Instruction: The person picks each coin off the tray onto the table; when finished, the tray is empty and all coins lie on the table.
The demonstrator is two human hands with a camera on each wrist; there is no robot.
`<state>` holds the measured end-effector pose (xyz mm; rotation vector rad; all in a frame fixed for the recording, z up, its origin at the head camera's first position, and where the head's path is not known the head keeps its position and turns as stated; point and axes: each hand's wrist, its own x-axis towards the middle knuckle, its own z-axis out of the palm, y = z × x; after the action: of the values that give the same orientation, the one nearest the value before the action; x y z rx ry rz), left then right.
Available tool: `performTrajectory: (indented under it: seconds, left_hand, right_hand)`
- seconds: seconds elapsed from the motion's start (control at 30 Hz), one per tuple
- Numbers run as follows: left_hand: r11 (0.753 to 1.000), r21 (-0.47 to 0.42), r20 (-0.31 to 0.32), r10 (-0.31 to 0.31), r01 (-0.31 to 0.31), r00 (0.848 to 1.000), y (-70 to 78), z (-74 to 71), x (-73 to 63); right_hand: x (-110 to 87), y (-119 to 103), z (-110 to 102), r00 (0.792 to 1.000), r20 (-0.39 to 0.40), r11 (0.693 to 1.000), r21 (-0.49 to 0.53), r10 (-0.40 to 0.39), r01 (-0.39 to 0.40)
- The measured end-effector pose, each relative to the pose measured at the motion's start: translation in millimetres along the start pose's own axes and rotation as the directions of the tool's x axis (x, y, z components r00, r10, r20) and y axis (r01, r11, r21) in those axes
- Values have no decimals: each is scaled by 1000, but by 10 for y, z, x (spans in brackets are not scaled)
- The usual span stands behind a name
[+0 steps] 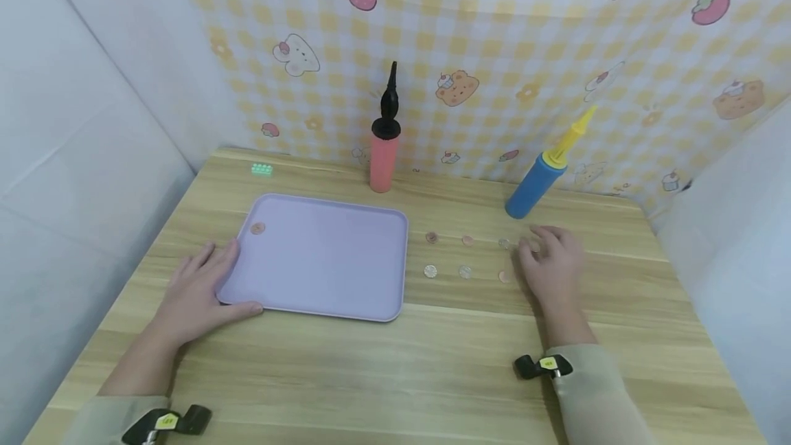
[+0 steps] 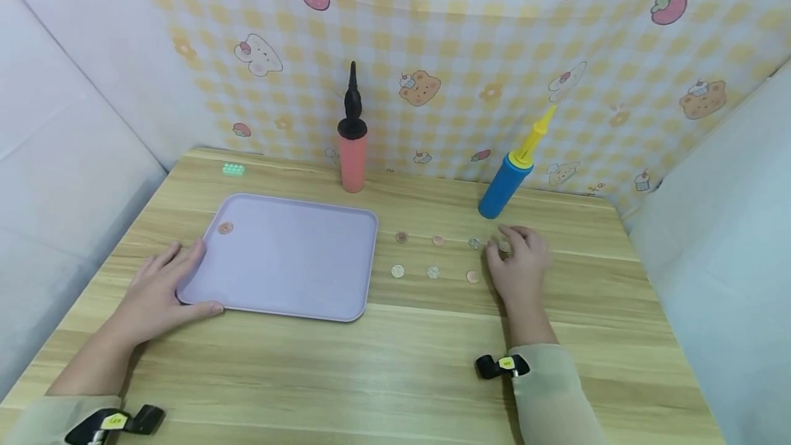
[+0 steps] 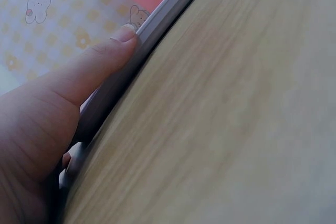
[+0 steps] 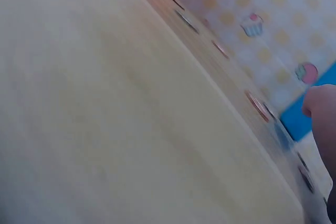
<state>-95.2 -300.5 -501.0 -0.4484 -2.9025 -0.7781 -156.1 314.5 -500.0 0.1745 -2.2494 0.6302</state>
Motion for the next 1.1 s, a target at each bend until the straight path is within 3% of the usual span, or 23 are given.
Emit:
performTrajectory:
  seconds: [0.13,0.43,0.77,1.1]
  left_hand:
    - [1000,7,4,2,-2,1000,16,-12,5]
    - [1000,0,14,-11,11,1000,14,2,-6]
    - [1000,11,7,-9,8,1000,11,-2,-7]
    - [1000,13,6,-6,6,1000,7,-13,4]
  right_hand:
    - [-11,-197,171,996,0,995,44,-89,89]
    - [-45,-832,571,976,48,969,142,-213,205]
    - [-57,-1434,855,938,80,933,164,-336,321]
    - [-114,-2068,1089,887,191,904,169,-420,392]
